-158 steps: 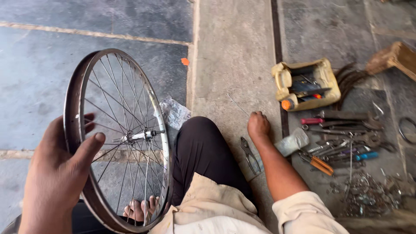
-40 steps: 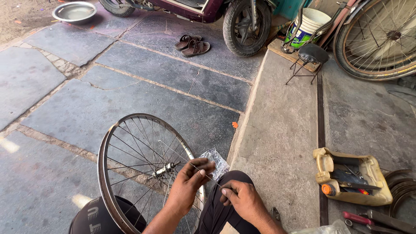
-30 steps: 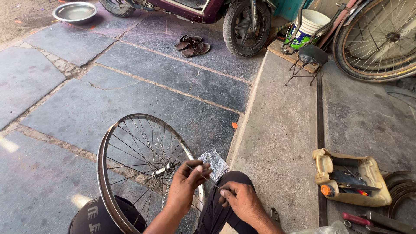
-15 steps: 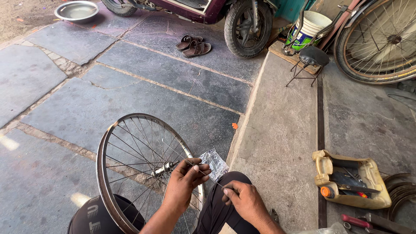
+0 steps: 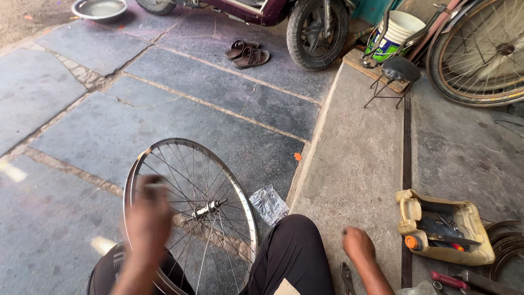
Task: The person sits on the ground and repairs a bicycle wheel by inserting a new spoke into the hub and rim. They use pliers to tighten the spoke and a spoke wrench to adjust the tension of the spokes.
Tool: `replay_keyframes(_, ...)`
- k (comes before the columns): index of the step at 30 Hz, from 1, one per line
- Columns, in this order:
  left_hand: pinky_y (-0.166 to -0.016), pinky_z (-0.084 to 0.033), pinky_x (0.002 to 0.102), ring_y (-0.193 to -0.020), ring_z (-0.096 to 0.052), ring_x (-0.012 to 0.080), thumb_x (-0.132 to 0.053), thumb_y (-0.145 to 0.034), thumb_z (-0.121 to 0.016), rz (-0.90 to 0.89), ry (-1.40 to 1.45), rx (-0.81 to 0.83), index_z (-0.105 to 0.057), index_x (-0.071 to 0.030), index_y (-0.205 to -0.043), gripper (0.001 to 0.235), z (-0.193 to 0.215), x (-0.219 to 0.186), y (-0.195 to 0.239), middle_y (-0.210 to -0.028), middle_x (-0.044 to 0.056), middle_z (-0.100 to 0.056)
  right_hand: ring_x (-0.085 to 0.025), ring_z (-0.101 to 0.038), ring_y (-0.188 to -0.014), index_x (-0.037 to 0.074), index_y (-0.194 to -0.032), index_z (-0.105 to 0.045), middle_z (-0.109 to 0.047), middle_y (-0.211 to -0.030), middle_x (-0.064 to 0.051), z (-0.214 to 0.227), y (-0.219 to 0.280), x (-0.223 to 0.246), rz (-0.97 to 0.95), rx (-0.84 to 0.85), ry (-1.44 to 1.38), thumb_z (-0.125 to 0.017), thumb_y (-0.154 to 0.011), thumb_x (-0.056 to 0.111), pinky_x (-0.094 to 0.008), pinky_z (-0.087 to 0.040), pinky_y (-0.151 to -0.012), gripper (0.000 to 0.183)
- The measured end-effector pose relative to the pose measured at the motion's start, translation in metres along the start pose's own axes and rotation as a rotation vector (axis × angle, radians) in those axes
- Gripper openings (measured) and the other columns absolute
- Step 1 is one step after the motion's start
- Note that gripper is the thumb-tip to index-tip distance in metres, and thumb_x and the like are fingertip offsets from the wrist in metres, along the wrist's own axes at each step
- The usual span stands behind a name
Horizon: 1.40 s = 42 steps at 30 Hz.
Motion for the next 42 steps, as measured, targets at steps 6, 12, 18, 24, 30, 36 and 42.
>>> replay_keyframes(6,-0.073,-0.053,0.048,-0.082,-0.070,0.0358,-0.056,-0.088,-0.074,0.021,-0.269,-0.122,-0.068,-0.003,-0.117,0.060,0.058,0.049,-0.023,-0.091,0.016,-0.071,-0.038,-0.067,-0.113,0.019,-0.134,-0.065,-0.067,-0.125,-0.019,-0.022,0.012,-0.042,-0.221,0.041,0.036,-0.055,-0.097,0.020,-0.050,-0.056,-0.093,0.038)
replay_keyframes(12,-0.073,-0.053,0.050,-0.079,-0.069,0.0361,-0.060,-0.086,-0.073,-0.029,-0.169,0.069,-0.064,0.002,-0.091,0.063,0.018,0.039,-0.025,-0.077,0.017,-0.070,-0.041,-0.064,-0.110,0.008,-0.120,-0.070,-0.070,-0.115,-0.019,0.026,-0.005,0.062,0.110,-0.254,-0.102,-0.068,-0.093,0.032,-0.050,-0.054,-0.093,0.036)
replay_keyframes(18,-0.070,-0.052,0.047,-0.071,-0.069,0.0331,-0.040,-0.087,-0.070,-0.135,-0.032,0.151,-0.058,-0.001,-0.086,0.041,-0.005,-0.014,-0.015,-0.074,0.017,-0.070,-0.030,-0.073,-0.095,0.008,-0.114,-0.072,-0.072,-0.109,-0.015,0.085,0.011,0.225,0.543,-0.254,-0.588,-0.071,-0.092,0.021,-0.040,-0.058,-0.083,0.025)
replay_keyframes(24,-0.066,-0.050,0.045,-0.067,-0.063,0.0298,-0.030,-0.087,-0.071,-0.315,-0.028,0.158,-0.057,0.000,-0.089,0.033,-0.026,-0.065,0.010,-0.070,0.016,-0.062,-0.029,-0.074,-0.099,0.016,-0.136,-0.065,-0.074,-0.110,-0.013,0.065,-0.005,0.307,0.613,-0.034,-0.665,-0.066,-0.096,0.034,-0.041,-0.060,-0.087,0.044)
replay_keyframes(30,-0.060,-0.052,0.041,-0.064,-0.064,0.0212,-0.045,-0.094,-0.066,-0.329,0.065,0.295,-0.060,-0.002,-0.106,0.045,-0.049,-0.090,0.034,-0.070,0.004,-0.061,-0.036,-0.067,-0.113,0.007,-0.139,-0.058,-0.063,-0.126,-0.021,0.034,-0.017,0.318,0.671,0.093,-0.693,-0.041,-0.102,0.073,-0.052,-0.054,-0.092,0.077)
replay_keyframes(36,-0.054,-0.049,0.031,-0.065,-0.047,0.0149,-0.042,-0.111,-0.045,-0.007,0.742,0.331,-0.069,-0.005,-0.118,0.045,-0.085,-0.042,0.007,-0.079,0.006,-0.049,-0.031,-0.074,-0.088,0.004,-0.114,-0.069,-0.071,-0.088,-0.016,0.027,-0.023,0.295,0.541,0.059,-0.718,-0.039,-0.098,0.073,-0.046,-0.059,-0.082,0.077)
replay_keyframes(42,-0.062,-0.057,0.028,-0.067,-0.059,0.0107,-0.029,-0.102,-0.065,0.577,0.727,0.231,-0.077,-0.010,-0.121,0.030,-0.160,0.061,-0.026,-0.086,0.004,-0.063,-0.027,-0.071,-0.073,0.004,-0.106,-0.067,-0.066,-0.072,-0.011,0.027,-0.036,0.287,0.558,-0.125,-0.835,-0.047,-0.104,0.063,-0.044,-0.057,-0.068,0.062)
Point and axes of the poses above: each hand's wrist, its own y-axis away from the middle knuckle, its own z-axis out of the back of the hand, x = y × z, the point moved 7 cm from there along -y, towards the middle knuckle
